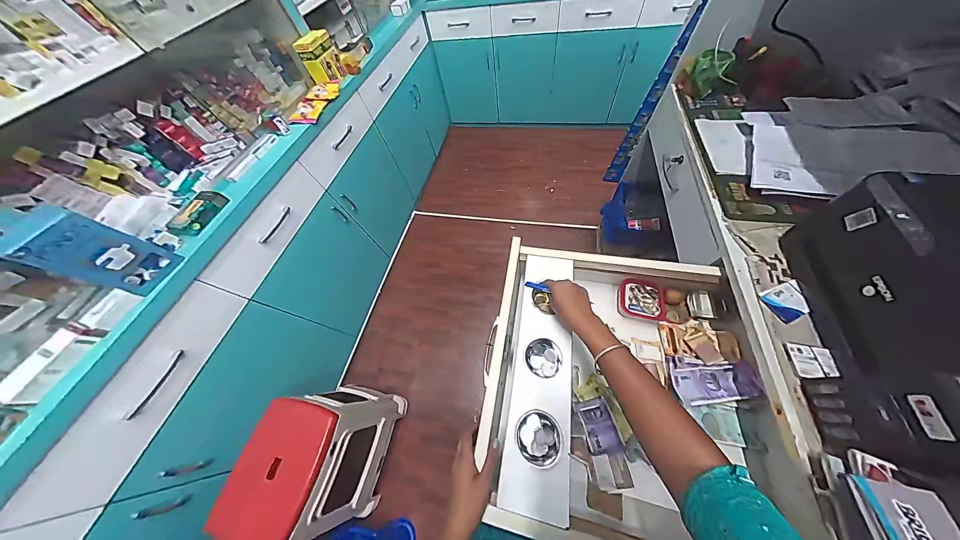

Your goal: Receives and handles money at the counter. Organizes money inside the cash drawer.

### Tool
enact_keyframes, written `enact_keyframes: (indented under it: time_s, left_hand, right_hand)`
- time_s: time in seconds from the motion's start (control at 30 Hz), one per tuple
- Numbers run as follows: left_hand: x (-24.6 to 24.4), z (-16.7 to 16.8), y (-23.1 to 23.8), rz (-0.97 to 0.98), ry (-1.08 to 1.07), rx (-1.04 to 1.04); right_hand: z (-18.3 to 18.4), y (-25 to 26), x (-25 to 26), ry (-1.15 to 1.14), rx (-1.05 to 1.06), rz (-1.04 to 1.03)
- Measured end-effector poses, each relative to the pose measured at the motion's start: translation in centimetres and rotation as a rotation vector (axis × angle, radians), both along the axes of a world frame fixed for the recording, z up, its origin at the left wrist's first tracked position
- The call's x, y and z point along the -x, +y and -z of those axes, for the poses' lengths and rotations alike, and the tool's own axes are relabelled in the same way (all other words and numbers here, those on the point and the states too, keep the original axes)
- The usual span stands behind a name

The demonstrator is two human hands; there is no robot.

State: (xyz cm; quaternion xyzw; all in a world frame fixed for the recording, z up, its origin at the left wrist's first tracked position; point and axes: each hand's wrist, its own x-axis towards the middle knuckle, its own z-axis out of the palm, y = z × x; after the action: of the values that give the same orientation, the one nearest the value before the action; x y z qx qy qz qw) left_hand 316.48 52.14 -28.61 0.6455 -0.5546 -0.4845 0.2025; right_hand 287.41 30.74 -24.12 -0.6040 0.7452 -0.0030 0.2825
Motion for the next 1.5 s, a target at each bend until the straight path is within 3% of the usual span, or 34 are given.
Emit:
enact_keyframes:
  time_s: [0.2, 0.5, 0.63, 0.7, 0.8, 0.87, 0.93, 1.03, 1.1, 1.17, 1.27, 1.37, 1.5]
  left_hand:
    - [0.1, -0.1, -0.1, 0.006, 0.017, 0.011]
    - [-0.1, -0.1, -0.1, 0.011, 0.015, 0.014]
    - [0.1, 0.0, 0.0, 0.008, 0.012, 0.035]
    - [-0.1, -0.2, 0.0, 0.021, -0.008, 0.019]
    - [-0.1, -0.2, 0.0, 0.026, -0.040, -0.003]
    - [-0.2, -0.2, -0.1, 0.024, -0.037, -0.005]
    - [-0.1, -0.2, 0.0, 0.028, -0.032, -0.007]
    - [-0.3, 0.0, 0.0, 0.033, -0.029, -0.008]
    - [-0.2, 0.1, 0.1, 0.034, -0.027, -0.002]
    - [-0.2, -0.1, 0.1, 0.041, -0.043, 0.008]
    - [-0.2, -0.3, 0.1, 0.062, -0.063, 0.009]
    - [-0.2, -0.4, 0.0, 0.068, -0.067, 0.012]
    - [-0.3, 0.1, 0.2, 0.066, -0.083, 0.015]
  right_hand:
    - [1.2, -1.1, -2.2, 0.127, -0.110, -0.079]
    - [1.4, -0.8, -2.5, 0.149, -0.091, -0.107]
    - [1.3, 0.1, -1.2, 0.050, -0.006, 0.009]
    - [1.1, 1.5, -0.1, -0.148, 0.081, 0.186]
    - [2.8, 5.5, 1.7, -0.788, 0.445, 0.641]
    - [2.6, 9.4, 2.6, -1.271, 0.456, 0.900]
    - [3.2, 13.6, 4.1, -1.417, 0.401, 1.057]
    - [5.7, 17.5, 7.0, -1.269, 0.412, 1.187]
    - [6.3, 18.0, 9.0, -0.959, 0.480, 1.201]
    - [6.7, 17.0, 11.6, -0.551, 0.487, 1.104]
    - [7.3, 14.6, 15.8, -0.237, 0.284, 0.973]
    - [7.8, 12.9, 18.3, -0.114, 0.151, 0.982]
    - [7.5, 13.7, 17.7, -0.216, 0.226, 0.950]
